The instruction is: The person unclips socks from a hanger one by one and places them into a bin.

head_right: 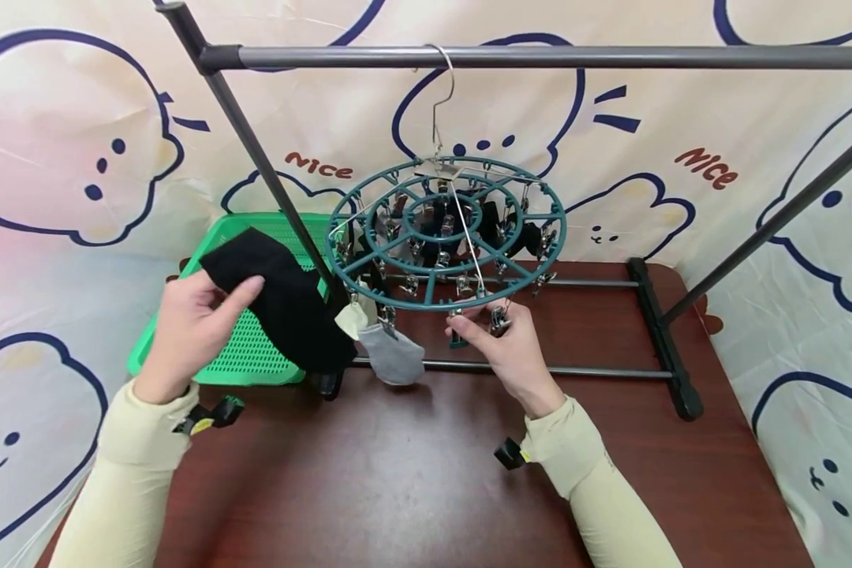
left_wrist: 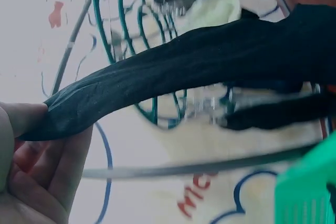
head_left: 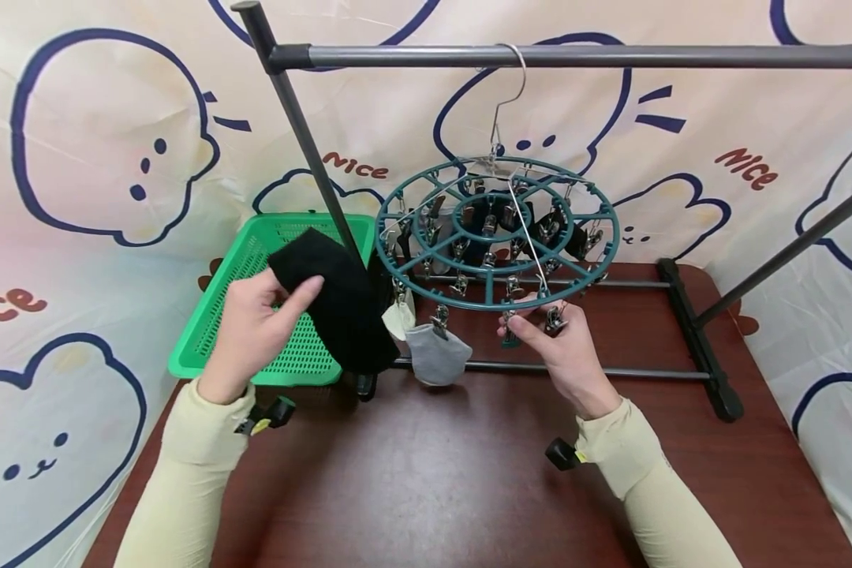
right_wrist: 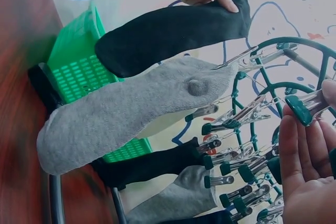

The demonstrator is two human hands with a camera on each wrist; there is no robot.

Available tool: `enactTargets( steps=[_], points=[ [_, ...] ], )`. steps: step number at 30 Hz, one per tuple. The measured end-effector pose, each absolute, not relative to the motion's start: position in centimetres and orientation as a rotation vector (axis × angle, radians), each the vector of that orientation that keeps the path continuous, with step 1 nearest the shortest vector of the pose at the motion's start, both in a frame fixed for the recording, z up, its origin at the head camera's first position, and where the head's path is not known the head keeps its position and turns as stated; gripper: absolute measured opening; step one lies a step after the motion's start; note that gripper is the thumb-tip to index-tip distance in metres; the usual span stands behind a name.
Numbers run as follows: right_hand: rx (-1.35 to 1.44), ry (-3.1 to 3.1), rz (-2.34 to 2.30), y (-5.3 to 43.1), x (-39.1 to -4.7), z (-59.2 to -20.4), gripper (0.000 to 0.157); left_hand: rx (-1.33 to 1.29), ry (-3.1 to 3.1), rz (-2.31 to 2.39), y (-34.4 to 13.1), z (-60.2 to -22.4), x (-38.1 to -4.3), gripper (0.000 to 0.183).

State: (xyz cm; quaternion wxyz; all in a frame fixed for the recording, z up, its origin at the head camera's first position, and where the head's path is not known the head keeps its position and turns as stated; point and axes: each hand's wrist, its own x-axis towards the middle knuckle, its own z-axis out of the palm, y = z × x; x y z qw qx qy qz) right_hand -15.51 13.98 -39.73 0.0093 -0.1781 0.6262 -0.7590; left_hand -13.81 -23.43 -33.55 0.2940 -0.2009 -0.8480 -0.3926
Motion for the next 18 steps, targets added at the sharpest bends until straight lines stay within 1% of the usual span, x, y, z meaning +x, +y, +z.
enactTargets(
  steps=[5,9,18],
  points=[
    [-0.566,1.964,-2.371,14.1,-15.7,-39.7,0.016,-0.381,-2.262,-1.044,-25.9,-33.4,-15.7,0.017],
    [-0.580,1.981,-2.352,14.3,-15.8,-39.7,0.015,-0.260,-2.278,-1.077,-27.5,-33.7,-17.0,0.017],
    [-0.507,2.003,-2.351,14.7,-15.7,-39.6,0.015,-0.164,-2.288,-1.088,-29.8,-33.7,-19.2,0.028]
  ],
)
